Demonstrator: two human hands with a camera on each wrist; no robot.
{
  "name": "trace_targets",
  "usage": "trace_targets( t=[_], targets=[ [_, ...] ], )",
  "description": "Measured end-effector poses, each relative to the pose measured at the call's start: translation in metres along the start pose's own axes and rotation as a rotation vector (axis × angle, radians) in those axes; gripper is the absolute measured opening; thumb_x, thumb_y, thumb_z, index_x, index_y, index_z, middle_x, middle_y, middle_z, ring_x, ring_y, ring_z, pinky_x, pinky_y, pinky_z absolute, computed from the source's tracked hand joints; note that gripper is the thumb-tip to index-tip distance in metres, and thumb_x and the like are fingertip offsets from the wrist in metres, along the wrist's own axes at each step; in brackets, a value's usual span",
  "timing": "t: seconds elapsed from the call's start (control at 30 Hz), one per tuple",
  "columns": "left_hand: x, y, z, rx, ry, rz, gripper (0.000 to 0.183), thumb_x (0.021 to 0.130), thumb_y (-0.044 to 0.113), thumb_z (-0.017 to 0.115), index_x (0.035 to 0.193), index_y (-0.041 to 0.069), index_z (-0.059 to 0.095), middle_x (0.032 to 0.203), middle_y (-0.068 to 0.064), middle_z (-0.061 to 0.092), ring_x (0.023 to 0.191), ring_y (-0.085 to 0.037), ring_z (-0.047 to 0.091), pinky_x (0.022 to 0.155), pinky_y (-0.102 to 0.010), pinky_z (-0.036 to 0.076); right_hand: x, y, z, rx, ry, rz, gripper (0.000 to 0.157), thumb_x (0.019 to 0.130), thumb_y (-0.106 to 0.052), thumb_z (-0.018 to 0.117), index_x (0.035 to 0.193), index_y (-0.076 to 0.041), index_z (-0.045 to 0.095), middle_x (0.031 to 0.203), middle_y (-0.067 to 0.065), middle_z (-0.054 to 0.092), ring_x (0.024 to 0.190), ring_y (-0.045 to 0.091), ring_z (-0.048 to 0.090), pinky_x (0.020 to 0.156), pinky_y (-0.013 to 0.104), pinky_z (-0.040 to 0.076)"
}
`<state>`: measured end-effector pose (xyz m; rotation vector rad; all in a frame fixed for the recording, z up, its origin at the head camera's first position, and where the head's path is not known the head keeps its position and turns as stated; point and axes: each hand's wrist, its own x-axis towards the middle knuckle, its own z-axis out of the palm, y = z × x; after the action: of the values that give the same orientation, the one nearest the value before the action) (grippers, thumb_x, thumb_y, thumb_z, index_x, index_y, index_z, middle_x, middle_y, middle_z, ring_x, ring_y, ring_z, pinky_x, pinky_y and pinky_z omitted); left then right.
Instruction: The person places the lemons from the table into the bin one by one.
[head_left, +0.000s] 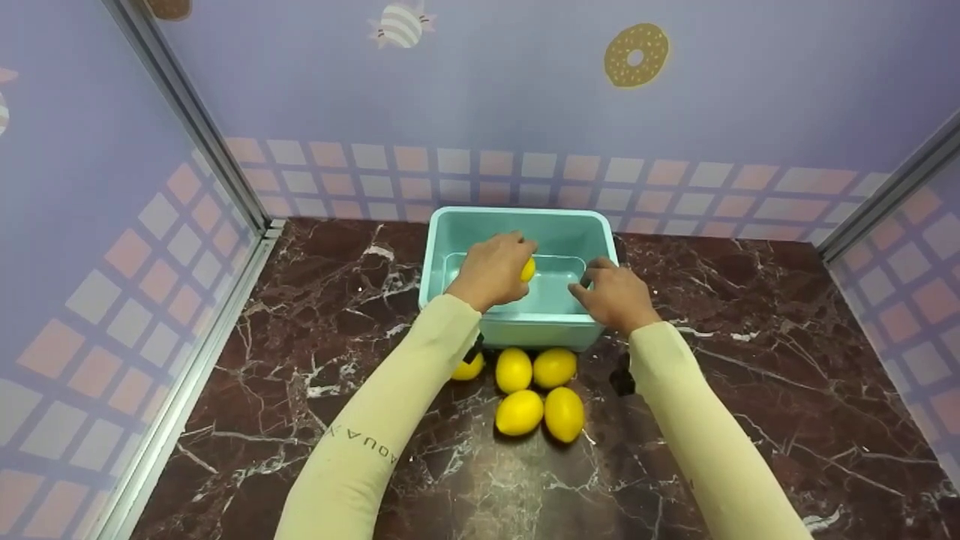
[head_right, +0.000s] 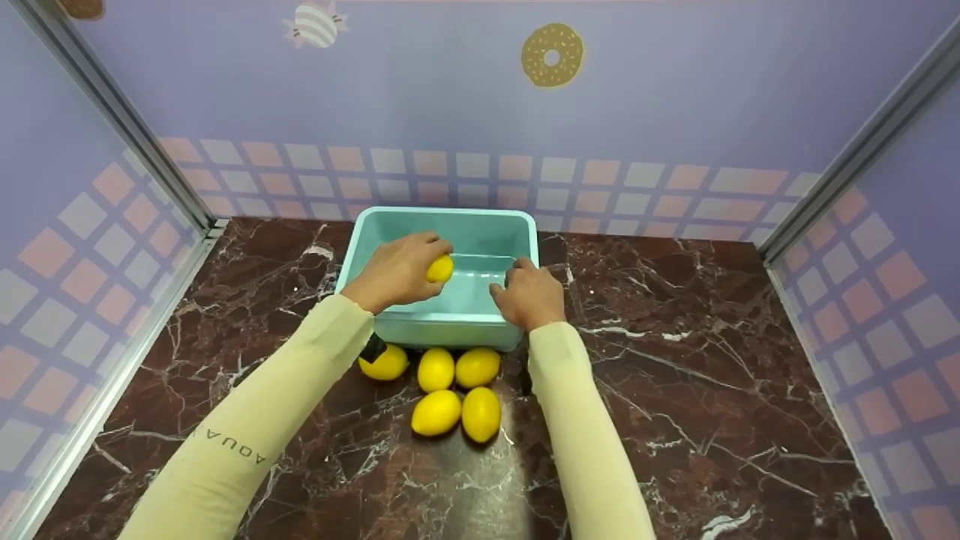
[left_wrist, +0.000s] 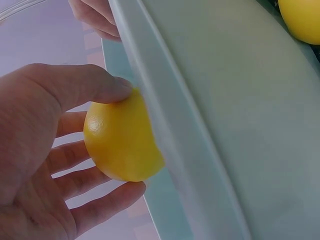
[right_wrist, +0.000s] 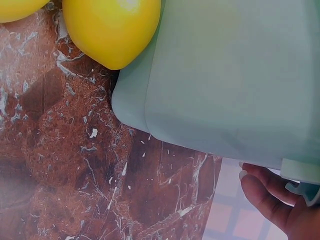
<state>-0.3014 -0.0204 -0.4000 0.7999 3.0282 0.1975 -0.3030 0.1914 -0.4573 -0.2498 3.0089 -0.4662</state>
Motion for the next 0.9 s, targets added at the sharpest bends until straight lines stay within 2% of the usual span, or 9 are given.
trace_targets(
  t=[0.23, 0.47, 0.73, 0.9],
  targets=[
    [0.0004, -0.0005, 0.0002, 0.003, -0.005, -0.001, 0.048, 0.086, 0.026, 0.068, 0.13, 0.013, 0.055, 0.119, -0.008, 0.059, 0.102, -0.025, 0.059, 0.084, -0.04, 0.054, 0.0004, -0.0001, -0.0001, -0.004, 0.0, -0.003, 0.045, 0.095, -0.043, 0.051, 0.11, -0.004, 0.068, 0.136, 0.014, 0.053, 0.115, 0.043, 0.057, 0.098, 0.058, 0.045],
    [-0.0003, -0.0005, 0.0009, 0.009, 0.019, 0.01, 0.044, 0.086, 0.025, 0.069, 0.126, 0.012, 0.058, 0.117, -0.008, 0.061, 0.101, -0.025, 0.061, 0.081, -0.042, 0.055, 0.0004, -0.0013, 0.0014, -0.009, 0.005, -0.007, 0.044, 0.095, -0.043, 0.051, 0.106, -0.004, 0.069, 0.135, 0.014, 0.054, 0.113, 0.043, 0.057, 0.096, 0.057, 0.046],
    [0.0003, 0.0025, -0.0031, -0.007, 0.006, 0.002, 0.046, 0.089, 0.02, 0.065, 0.133, 0.012, 0.055, 0.129, -0.008, 0.058, 0.114, -0.025, 0.058, 0.089, -0.042, 0.054, 0.0003, 0.0, 0.0009, -0.014, 0.003, -0.002, 0.044, 0.095, -0.043, 0.051, 0.107, -0.004, 0.069, 0.137, 0.015, 0.053, 0.115, 0.044, 0.056, 0.097, 0.058, 0.045],
    [0.0004, 0.003, -0.0019, 0.017, 0.021, 0.008, 0.043, 0.089, 0.019, 0.064, 0.131, 0.012, 0.057, 0.123, -0.008, 0.06, 0.109, -0.025, 0.06, 0.084, -0.041, 0.056, 0.001, 0.0006, 0.0018, -0.015, 0.008, -0.003, 0.043, 0.095, -0.043, 0.052, 0.107, -0.005, 0.069, 0.136, 0.015, 0.054, 0.114, 0.043, 0.057, 0.097, 0.058, 0.046]
  ],
)
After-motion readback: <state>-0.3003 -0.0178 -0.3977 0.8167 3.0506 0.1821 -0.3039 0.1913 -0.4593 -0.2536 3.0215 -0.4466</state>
